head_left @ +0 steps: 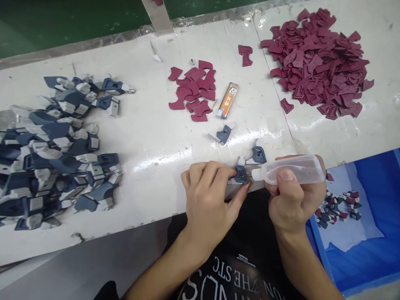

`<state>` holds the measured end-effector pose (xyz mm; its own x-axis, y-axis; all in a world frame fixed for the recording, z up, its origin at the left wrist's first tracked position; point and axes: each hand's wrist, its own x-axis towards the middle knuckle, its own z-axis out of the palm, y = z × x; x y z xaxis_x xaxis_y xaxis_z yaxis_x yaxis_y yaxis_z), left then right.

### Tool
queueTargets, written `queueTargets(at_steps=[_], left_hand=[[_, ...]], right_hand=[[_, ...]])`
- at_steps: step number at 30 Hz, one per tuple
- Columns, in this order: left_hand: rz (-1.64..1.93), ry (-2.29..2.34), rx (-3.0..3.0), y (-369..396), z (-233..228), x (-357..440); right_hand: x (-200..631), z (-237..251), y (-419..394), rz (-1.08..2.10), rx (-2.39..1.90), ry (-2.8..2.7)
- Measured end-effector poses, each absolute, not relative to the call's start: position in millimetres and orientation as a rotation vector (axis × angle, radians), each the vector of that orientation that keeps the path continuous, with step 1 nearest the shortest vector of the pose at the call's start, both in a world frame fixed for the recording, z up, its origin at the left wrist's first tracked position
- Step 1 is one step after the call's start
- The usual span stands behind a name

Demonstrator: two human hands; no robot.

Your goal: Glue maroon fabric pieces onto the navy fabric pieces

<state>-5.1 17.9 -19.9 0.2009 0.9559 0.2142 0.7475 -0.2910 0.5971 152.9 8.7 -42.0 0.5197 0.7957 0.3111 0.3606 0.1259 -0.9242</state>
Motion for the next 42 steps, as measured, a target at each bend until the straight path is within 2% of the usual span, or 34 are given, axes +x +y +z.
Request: queueTargets(at_steps=[17, 42], left_hand=[[0.772, 1.617, 2.119, 20, -18, -3], [0.82, 1.613, 2.083, 20, -19, -2]], right_hand=[[161, -17, 8, 0.275, -1.525, -1.244], [151, -29, 26, 0.154, -1.531, -1.234]])
